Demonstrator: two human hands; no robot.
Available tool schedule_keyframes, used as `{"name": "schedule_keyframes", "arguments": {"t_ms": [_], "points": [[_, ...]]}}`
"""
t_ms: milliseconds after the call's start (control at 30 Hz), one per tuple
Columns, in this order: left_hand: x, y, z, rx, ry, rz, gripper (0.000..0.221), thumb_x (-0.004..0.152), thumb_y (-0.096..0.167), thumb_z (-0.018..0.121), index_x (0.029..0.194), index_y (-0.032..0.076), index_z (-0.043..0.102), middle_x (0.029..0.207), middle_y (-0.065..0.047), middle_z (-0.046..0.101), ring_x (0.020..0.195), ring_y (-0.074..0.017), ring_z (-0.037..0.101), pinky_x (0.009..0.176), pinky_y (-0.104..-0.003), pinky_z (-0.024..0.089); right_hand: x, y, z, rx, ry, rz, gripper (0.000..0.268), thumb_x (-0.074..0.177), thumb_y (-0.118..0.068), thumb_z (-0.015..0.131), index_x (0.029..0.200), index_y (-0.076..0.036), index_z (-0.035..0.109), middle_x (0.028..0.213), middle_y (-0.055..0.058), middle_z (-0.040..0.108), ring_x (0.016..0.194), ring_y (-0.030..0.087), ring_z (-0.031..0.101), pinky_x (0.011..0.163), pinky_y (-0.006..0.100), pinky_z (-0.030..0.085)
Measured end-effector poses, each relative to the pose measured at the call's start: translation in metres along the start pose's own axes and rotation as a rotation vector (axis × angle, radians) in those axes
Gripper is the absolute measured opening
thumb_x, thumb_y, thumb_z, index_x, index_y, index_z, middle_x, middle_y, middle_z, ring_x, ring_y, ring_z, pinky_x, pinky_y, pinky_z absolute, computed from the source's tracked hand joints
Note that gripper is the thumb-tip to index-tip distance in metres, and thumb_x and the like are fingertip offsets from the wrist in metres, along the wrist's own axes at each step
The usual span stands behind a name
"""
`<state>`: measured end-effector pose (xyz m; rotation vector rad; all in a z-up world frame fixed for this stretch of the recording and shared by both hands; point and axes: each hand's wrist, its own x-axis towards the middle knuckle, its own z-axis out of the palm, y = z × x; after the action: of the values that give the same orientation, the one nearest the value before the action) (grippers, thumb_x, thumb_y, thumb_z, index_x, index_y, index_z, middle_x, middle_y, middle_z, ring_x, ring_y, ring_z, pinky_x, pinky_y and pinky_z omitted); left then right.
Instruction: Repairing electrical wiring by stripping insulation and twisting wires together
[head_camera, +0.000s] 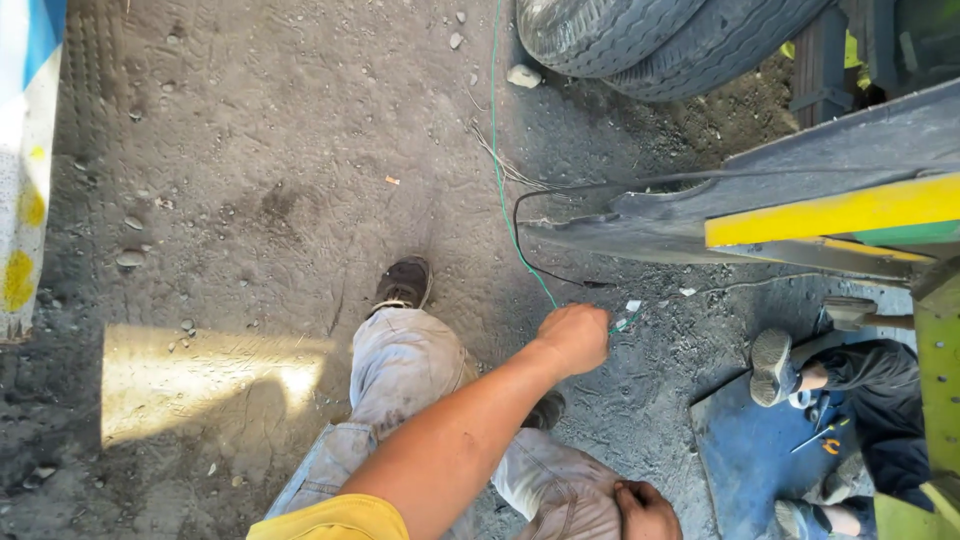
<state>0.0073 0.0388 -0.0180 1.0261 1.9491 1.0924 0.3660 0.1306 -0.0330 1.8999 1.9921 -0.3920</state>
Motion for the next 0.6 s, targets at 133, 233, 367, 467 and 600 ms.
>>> {"name": "schedule_keyframes", "arguments": {"t_ms": [133,233,367,467,600], "points": [[-0.005,-0.003,0.002,0.028,-0.017,0.025,0.020,0.077,0.012,0.061,0.088,0.001,0.074,0.088,-0.022,0.075,0.080,-0.0463,0.070,0.072,-0.052,0.057,-0.057,-0.047,-0.026,-0.060,-0.020,-0.066,0.045,0.089,-0.041,0.063,0.119,-0.012,0.078,0.115,0.010,0.081,0.108,0.033,0.073,0.093,0.040,0.056],[-0.012,-0.006,0.002,0.016,-0.040,-0.032,0.022,0.080,0.014,0.063,0.094,0.001,0.074,0.101,-0.020,0.073,0.090,-0.0461,0.069,0.081,-0.051,0.056,-0.103,-0.088,-0.046,-0.017,-0.038,-0.042,0.042,0.090,-0.045,0.061,0.114,-0.016,0.080,0.114,0.006,0.081,0.106,0.030,0.073,0.090,0.038,0.055],[-0.008,-0.032,0.004,0.048,0.045,0.013,0.024,0.085,0.020,0.063,0.098,0.002,0.071,0.100,-0.021,0.074,0.092,-0.0476,0.068,0.081,-0.052,0.056,-0.100,-0.101,-0.034,-0.064,-0.066,-0.059,0.041,0.091,-0.047,0.059,0.117,-0.021,0.078,0.118,0.000,0.080,0.111,0.026,0.072,0.094,0.036,0.055],[-0.005,-0.039,0.001,0.044,0.029,-0.007,0.023,0.085,0.019,0.063,0.098,0.003,0.072,0.097,-0.020,0.075,0.091,-0.0456,0.069,0.082,-0.051,0.056,-0.097,-0.097,-0.032,-0.088,-0.078,-0.044,0.041,0.091,-0.049,0.058,0.116,-0.023,0.079,0.122,-0.003,0.079,0.114,0.025,0.072,0.097,0.037,0.054],[-0.003,-0.050,0.006,0.045,0.042,-0.014,0.022,0.085,0.020,0.062,0.095,0.002,0.070,0.094,-0.020,0.076,0.089,-0.0456,0.070,0.079,-0.051,0.056,-0.084,-0.082,-0.024,-0.094,-0.111,0.020,0.045,0.090,-0.052,0.059,0.121,-0.025,0.078,0.122,0.002,0.079,0.116,0.026,0.071,0.100,0.037,0.053]]}}
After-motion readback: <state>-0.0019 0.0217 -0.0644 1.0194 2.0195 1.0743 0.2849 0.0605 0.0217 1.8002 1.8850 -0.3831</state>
